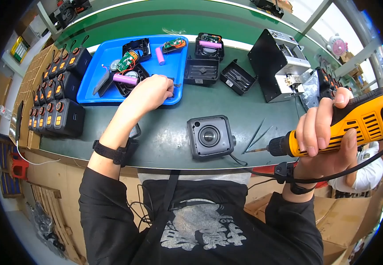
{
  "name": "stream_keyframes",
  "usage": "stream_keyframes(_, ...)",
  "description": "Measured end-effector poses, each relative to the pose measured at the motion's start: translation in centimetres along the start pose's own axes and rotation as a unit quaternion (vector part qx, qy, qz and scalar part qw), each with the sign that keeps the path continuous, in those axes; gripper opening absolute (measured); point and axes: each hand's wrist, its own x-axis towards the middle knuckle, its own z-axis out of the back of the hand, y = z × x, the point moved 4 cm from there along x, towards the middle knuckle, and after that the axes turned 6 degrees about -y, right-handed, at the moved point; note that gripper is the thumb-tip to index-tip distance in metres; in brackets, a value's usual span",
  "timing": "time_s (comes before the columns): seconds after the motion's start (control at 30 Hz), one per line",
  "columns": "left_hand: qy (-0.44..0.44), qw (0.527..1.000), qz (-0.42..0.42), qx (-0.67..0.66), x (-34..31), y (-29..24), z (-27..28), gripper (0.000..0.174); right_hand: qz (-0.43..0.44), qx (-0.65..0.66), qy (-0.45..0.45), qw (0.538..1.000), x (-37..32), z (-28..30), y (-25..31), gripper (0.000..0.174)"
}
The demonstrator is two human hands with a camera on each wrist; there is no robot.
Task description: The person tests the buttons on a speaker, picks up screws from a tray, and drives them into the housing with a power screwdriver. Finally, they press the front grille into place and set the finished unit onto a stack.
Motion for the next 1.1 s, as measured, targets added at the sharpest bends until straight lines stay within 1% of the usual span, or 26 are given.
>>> stream_keyframes(0.1,-0.015,1.000,-0.015,0.004,0.0,0.2,-0.2,0.010,-0.004,0.004,-0.001,1.000,0.0,-0.2,0.0,0.048)
stream_keyframes(0.17,-0.008,0.999,-0.049,0.020,0.2,0.2,-0.3,0.011,-0.006,0.009,0.002,1.000,0.1,-0.5,-0.1,0.048)
stream_keyframes(0.2,-0.010,0.999,-0.047,0.018,0.3,0.2,-0.2,0.011,-0.008,0.008,0.005,1.000,0.2,-0.6,-0.1,0.048)
stream_keyframes(0.27,0.019,0.999,-0.031,0.009,0.4,0.4,-0.3,0.011,-0.008,0.011,0.011,1.000,0.3,-0.9,-0.1,0.047)
stream_keyframes(0.4,0.008,0.999,-0.041,0.000,0.6,0.8,-0.4,0.012,-0.007,0.015,0.015,1.000,0.4,-1.4,-0.3,0.047)
stream_keyframes(0.47,0.037,0.999,-0.029,0.024,0.8,0.4,-0.2,0.012,-0.003,0.016,0.006,1.000,0.4,-1.6,-0.3,0.047)
stream_keyframes(0.5,0.035,0.999,-0.028,0.024,0.9,0.1,0.0,0.012,-0.003,0.016,0.009,1.000,0.5,-1.6,-0.4,0.047)
stream_keyframes(0.57,0.069,0.996,-0.017,0.052,1.0,-0.1,0.1,0.012,0.004,0.012,0.017,1.000,0.5,-1.6,-0.4,0.047)
stream_keyframes(0.6,0.067,0.996,-0.015,0.051,1.0,0.2,0.0,0.012,0.004,0.012,0.020,1.000,0.6,-1.7,-0.4,0.047)
stream_keyframes(0.67,0.037,0.998,-0.034,0.048,1.0,0.5,-0.4,0.011,0.009,0.021,0.051,0.998,0.8,-2.1,-0.3,0.042)
stream_keyframes(0.7,0.036,0.998,-0.034,0.047,0.9,0.8,-0.5,0.011,0.009,0.020,0.052,0.998,0.7,-2.1,-0.3,0.042)
stream_keyframes(0.77,-0.067,0.995,-0.071,0.001,0.5,0.2,0.8,0.014,0.006,0.019,0.018,1.000,0.6,-1.7,-0.2,0.047)
stream_keyframes(0.8,-0.066,0.995,-0.072,-0.001,0.3,0.0,1.1,0.014,0.004,0.017,0.016,1.000,0.6,-1.8,-0.2,0.047)
stream_keyframes(0.87,-0.085,0.994,-0.047,-0.054,-0.3,-1.0,3.1,0.008,0.004,0.028,0.025,0.999,0.8,-2.0,-0.4,0.046)
stream_keyframes(0.93,-0.089,0.993,-0.037,-0.062,-0.5,-0.9,3.2,0.005,0.005,0.029,0.030,0.999,0.8,-2.1,-0.6,0.046)
stream_keyframes(1.03,-0.091,0.992,-0.042,-0.078,-0.7,-1.1,3.1,0.006,-0.001,0.036,0.036,0.999,0.9,-2.7,-0.8,0.047)
stream_keyframes(1.1,-0.137,0.977,-0.076,-0.142,-1.5,-2.3,3.7,0.010,-0.009,0.038,0.031,0.999,1.0,-3.0,-1.0,0.048)
